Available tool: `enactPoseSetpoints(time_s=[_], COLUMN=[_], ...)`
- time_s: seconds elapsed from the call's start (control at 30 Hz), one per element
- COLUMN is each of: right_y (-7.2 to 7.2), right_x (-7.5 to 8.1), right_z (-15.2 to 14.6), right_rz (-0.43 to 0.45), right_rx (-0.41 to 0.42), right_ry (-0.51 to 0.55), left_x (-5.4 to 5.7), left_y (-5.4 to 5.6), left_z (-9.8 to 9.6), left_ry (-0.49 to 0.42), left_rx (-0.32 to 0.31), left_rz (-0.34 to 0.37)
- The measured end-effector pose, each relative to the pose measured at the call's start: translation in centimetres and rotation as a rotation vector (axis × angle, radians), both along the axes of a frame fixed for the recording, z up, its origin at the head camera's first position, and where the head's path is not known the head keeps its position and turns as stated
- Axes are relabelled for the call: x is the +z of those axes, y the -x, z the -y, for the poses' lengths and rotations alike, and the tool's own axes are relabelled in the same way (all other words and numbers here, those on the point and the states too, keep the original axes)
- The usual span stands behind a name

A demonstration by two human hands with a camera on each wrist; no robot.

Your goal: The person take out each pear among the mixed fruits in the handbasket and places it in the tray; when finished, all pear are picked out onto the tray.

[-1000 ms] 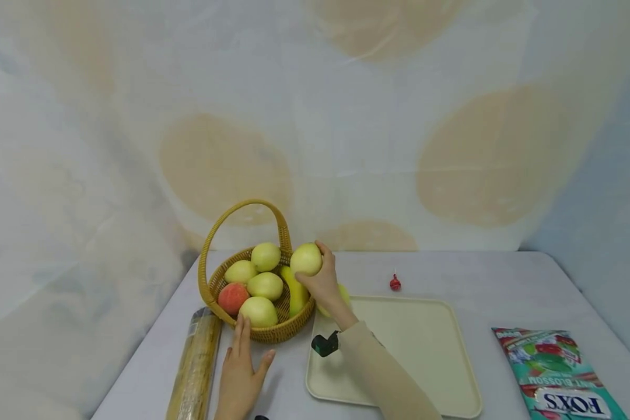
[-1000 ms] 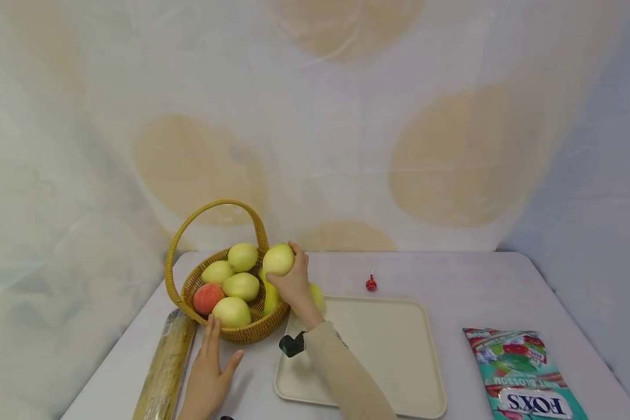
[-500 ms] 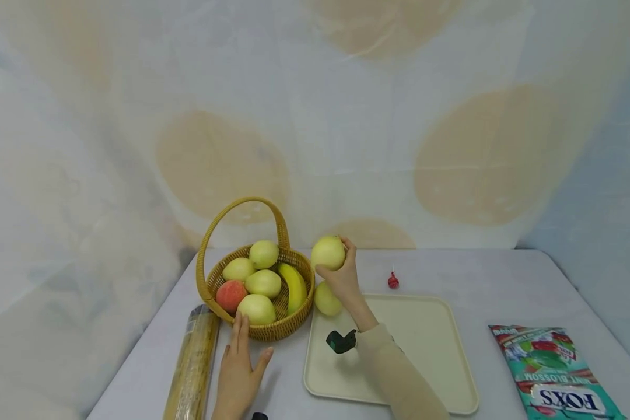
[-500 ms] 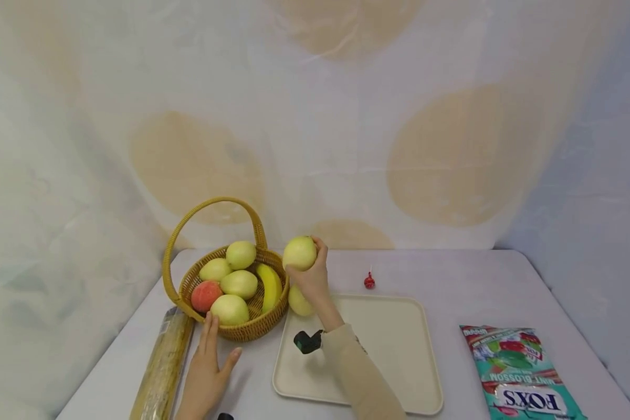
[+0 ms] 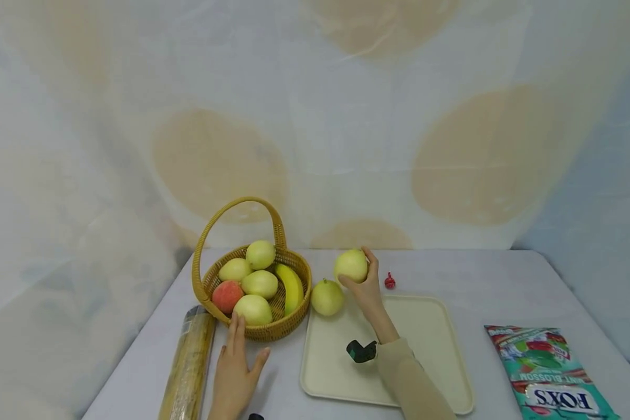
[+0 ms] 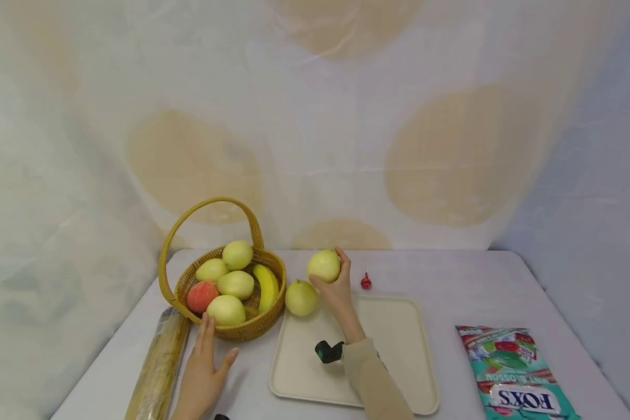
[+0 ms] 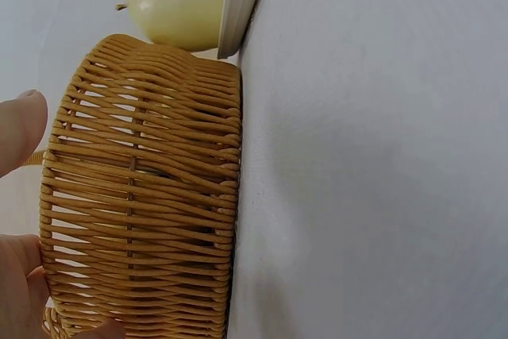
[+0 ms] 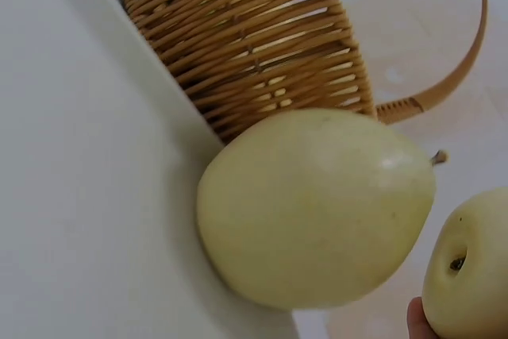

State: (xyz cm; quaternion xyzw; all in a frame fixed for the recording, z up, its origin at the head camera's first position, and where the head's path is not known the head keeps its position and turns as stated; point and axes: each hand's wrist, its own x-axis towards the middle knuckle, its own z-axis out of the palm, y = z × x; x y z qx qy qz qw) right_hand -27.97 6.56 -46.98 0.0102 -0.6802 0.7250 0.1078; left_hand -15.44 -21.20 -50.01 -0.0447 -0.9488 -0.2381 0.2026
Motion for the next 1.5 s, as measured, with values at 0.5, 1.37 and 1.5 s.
enactPoseSetpoints(time_s=[0.5, 1.37, 1.5], right_y=[-0.4, -0.5, -0.5], right_x=[-2.2, -3.4, -3.6], right_z=[-0.9, -1.1, -1.3], right_rz=[0.073, 0.101, 0.081], right_rx=[-0.092, -0.089, -0.083], right_ry=[-0.004, 0.063, 0.073], left_x=[0.1, 0.3, 0.1], left_y=[0.0, -0.1, -0.1], left_z=[0.0, 0.1, 0.0], left_ry=[-0.006, -0.009, -0.014], left_rx=[-0.006, 0.005, 0.0], left_rz=[-0.005, 0.05, 0.043])
